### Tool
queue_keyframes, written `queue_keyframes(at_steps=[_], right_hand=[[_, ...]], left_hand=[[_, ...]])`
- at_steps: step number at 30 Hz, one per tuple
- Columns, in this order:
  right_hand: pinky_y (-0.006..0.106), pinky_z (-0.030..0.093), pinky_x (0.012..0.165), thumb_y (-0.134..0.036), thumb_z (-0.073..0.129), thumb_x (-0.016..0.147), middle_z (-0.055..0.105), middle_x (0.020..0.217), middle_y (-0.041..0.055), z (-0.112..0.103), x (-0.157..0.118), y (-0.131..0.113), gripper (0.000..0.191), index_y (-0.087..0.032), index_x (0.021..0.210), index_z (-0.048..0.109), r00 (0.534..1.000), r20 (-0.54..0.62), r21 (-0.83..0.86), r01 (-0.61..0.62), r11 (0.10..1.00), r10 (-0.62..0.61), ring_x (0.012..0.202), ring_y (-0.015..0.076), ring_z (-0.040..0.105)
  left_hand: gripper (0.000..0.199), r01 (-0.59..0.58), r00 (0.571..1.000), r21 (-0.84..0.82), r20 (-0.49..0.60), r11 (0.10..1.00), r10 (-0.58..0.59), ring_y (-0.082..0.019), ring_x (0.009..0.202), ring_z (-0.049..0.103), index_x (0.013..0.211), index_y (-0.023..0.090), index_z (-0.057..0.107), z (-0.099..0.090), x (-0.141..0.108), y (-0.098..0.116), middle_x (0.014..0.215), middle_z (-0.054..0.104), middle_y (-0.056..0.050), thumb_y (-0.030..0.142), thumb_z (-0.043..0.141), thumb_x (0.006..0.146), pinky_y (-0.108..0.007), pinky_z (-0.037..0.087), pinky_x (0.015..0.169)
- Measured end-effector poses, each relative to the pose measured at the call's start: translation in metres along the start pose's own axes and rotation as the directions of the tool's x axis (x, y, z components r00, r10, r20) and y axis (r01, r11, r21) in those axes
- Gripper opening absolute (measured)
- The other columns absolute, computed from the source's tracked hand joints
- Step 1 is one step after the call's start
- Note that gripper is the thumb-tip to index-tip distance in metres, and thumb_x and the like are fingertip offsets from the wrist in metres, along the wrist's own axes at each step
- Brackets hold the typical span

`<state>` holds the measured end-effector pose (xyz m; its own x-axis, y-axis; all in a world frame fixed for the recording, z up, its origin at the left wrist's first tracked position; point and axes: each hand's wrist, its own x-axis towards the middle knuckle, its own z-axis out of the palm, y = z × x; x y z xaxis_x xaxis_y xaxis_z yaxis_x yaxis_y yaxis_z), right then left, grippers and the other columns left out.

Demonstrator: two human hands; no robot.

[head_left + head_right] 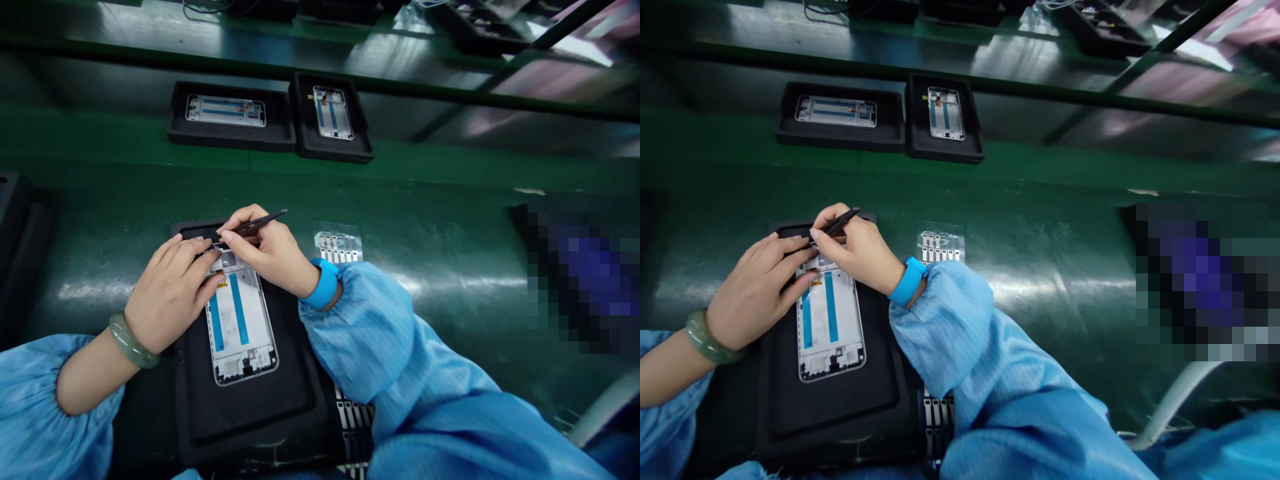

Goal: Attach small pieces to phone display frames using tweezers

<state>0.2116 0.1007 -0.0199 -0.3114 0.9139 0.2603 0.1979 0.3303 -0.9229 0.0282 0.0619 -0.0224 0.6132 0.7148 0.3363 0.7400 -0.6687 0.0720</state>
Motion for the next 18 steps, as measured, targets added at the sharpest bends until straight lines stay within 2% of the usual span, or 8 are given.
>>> queue_keyframes(at_steps=[6, 12, 18], right_hand=[[0.021, 0.05, 0.068, -0.025, 0.056, 0.085, 0.058, 0.085, -0.001, 0.0001, 0.0005, -0.0006, 0.008, -0.017, 0.088, 0.055, 0.999, 0.034, -0.048, 0.006, 0.999, -0.005, 0.075, 0.0088, 0.059], [0.02, 0.05, 0.065, -0.027, 0.057, 0.085, 0.06, 0.084, -0.0015, 0.0004, 0.0005, 0.0002, 0.01, -0.018, 0.088, 0.056, 1.0, 0.014, -0.053, -0.002, 0.999, 0.003, 0.072, 0.0086, 0.059], [0.021, 0.05, 0.07, -0.026, 0.056, 0.086, 0.061, 0.089, 0.0, 0.0007, 0.0, -0.0006, 0.009, -0.018, 0.089, 0.057, 0.998, 0.042, -0.17, 0.059, 0.984, -0.053, 0.077, 0.0097, 0.061]], left_hand=[[0.031, 0.015, 1.0, -0.009, -0.003, 1.0, -0.015, -0.025, 0.106, 0.055, 0.111, 0.01, 0.058, 0.0001, 0.0007, 0.0008, 0.11, 0.06, -0.012, 0.029, 0.051, 0.088, -0.048, 0.04, 0.102], [0.031, 0.023, 1.0, -0.028, 0.006, 0.999, -0.023, -0.026, 0.107, 0.055, 0.111, 0.011, 0.058, 0.0009, 0.0006, 0.0003, 0.11, 0.059, -0.012, 0.03, 0.05, 0.088, -0.048, 0.039, 0.102], [0.031, 0.029, 0.999, -0.039, 0.015, 0.999, -0.028, -0.025, 0.106, 0.055, 0.111, 0.011, 0.058, 0.0011, 0.001, 0.0003, 0.11, 0.06, -0.012, 0.03, 0.05, 0.088, -0.048, 0.039, 0.102]])
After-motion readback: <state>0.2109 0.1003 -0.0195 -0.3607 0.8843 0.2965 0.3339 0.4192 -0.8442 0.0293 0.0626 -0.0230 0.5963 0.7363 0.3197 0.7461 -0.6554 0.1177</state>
